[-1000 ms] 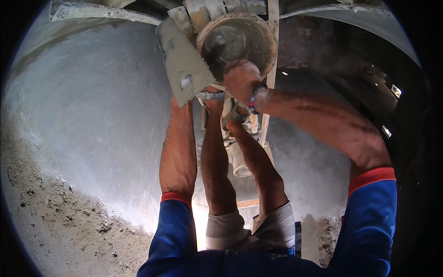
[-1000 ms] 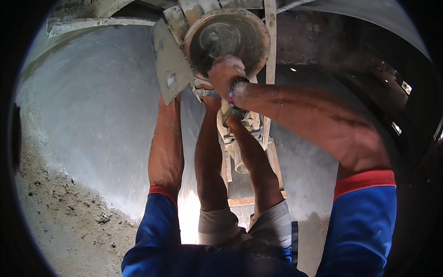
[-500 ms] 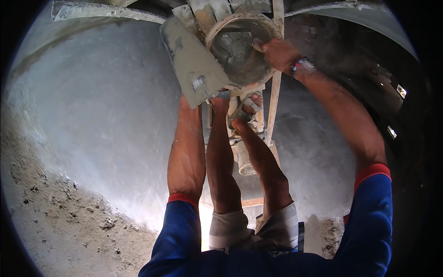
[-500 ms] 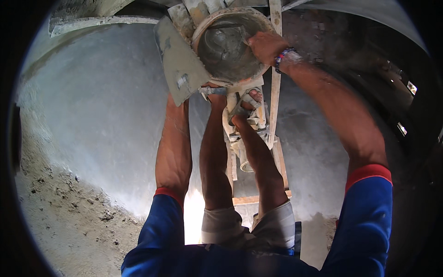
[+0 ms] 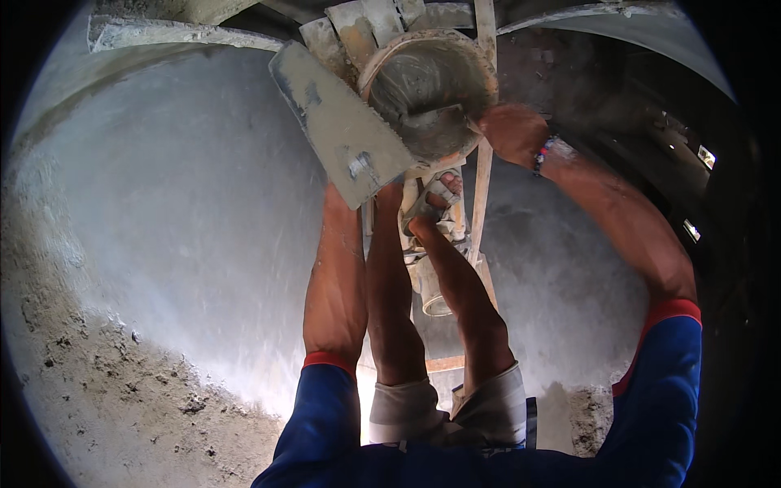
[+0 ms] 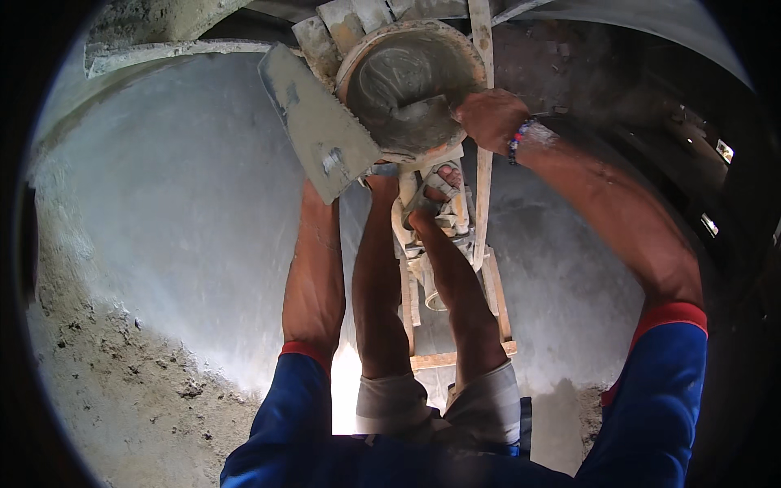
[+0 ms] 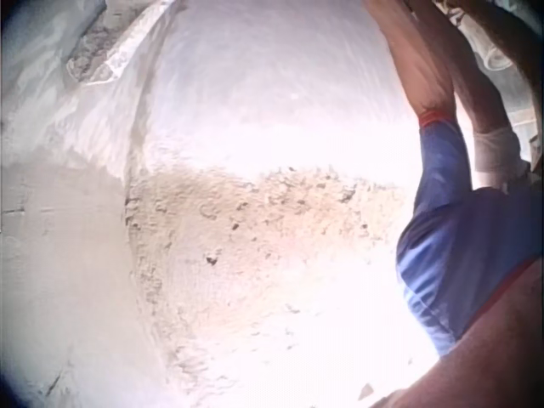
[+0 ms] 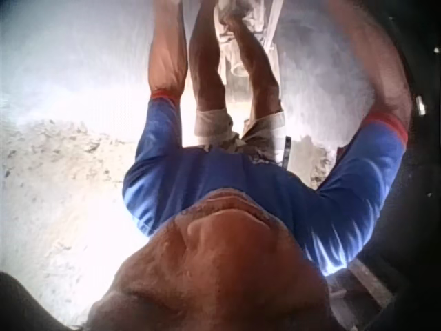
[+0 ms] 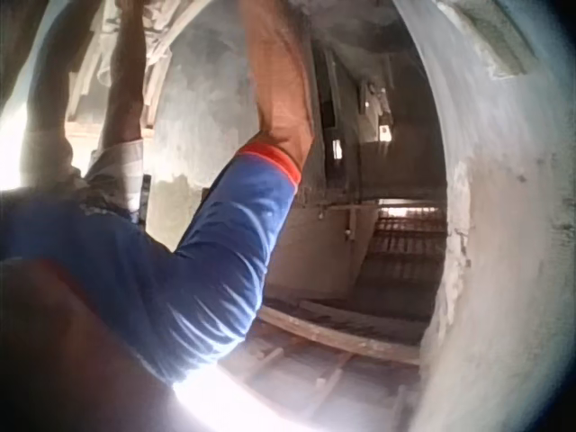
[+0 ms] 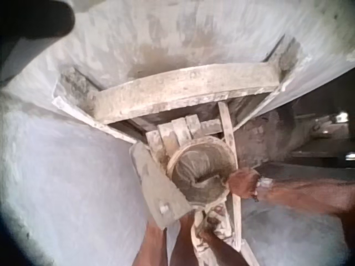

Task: The person applies wet plaster to a ceiling using a trowel, then smooths the surface with repeated sweeping motions of the tool.

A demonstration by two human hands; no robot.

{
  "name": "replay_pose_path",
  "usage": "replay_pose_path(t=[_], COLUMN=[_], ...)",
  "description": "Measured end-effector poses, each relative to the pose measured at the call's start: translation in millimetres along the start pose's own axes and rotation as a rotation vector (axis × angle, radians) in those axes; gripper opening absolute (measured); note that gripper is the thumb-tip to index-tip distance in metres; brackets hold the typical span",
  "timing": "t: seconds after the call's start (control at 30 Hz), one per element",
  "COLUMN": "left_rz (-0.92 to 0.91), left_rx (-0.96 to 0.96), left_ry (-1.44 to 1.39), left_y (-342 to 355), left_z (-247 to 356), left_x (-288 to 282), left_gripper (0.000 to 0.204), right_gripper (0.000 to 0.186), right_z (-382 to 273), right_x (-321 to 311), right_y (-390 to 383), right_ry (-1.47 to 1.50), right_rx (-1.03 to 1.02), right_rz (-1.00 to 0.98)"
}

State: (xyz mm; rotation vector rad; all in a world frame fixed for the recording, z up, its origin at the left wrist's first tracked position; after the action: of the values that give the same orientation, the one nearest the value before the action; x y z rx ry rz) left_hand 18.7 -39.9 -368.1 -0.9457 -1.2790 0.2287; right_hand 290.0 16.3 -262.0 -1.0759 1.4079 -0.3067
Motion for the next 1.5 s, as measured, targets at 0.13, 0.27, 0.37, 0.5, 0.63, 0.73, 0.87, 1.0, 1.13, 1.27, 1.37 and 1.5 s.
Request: replay_pose_path(t=[0.13, 0.27, 0.37, 0.5, 0.63, 0.73, 0.87, 1.0, 1.13, 1.27, 1.37, 1.5], left_rz=[-0.017, -0.019, -0.020, -0.029, -0.050, -0.071, -0.074, -0.100, -0.119, -0.142, -0.137, 0.060], left_rx=[-0.015, -0.032, -0.017, -0.023, -0.022, -0.033, -0.039, -0.071, -0.088, -0.110, -0.052, -0.056], left_ry=[-0.011, -0.015, -0.022, -0.062, -0.098, -0.117, -0.114, -0.143, -0.164, -0.212, -0.323, -0.131], left_y=[6.5, 9.0, 2.8, 2.7, 0.2, -0.6, -3.1, -2.6, -7.6, -16.1, -13.9, -15.0], left_z=[-3.2, -5.6, 3.8, -5.9, -13.4, -16.7, -13.2, -21.0, -24.5, -36.1, -51.2, -54.7], left_x=[1.6, -0.9, -4.1, -7.6, -10.6, -9.1, -15.5, -11.9, -15.3, -22.6, -30.2, -20.8], left_gripper=[0.046, 0.046, 0.046, 0.046, 0.046, 0.046, 0.046, 0.046, 0.046, 0.046, 0.044, 0.042], right_gripper=[0.026, 0.024, 0.021, 0.018, 0.019, 0.035, 0.045, 0.043, 0.035, 0.033, 0.032, 0.033], right_z=[-2.7, -7.5, -28.6, -26.7, -18.6, -4.5, -25.4, -31.8, -13.8, -2.4, 37.8, 60.4], right_x=[-27.1, -7.8, -4.9, 7.4, -21.2, -18.5, -20.8, 7.7, 1.5, -0.5, 17.2, 40.5], right_y=[-2.7, 27.8, 22.9, 9.2, -13.5, -16.3, 19.6, 28.2, 21.5, 32.0, 39.4, 31.6], right_ry=[0.080, 0.076, 0.019, -0.071, -0.141, -0.134, -0.083, -0.172, -0.186, -0.152, -0.154, 0.077], right_rx=[0.225, 0.069, 0.015, -0.006, 0.075, 0.173, 0.288, 0.273, 0.152, 0.076, -0.154, -0.214], right_rz=[0.145, 0.254, 0.102, 0.044, 0.034, 0.108, 0.085, 0.274, 0.163, -0.030, -0.145, -0.003])
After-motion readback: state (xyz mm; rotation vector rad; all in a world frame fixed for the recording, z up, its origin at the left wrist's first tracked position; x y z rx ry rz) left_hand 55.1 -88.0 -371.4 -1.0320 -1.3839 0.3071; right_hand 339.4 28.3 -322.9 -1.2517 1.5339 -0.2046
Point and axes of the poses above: each hand's wrist, its own y-axis towards the middle knuckle, its own x-axis out of the palm, z = x × y, the point moved 2 cm from there along y, towards the middle knuckle, and after that the axes turned 10 degrees about -y, right-handed, at the moved point
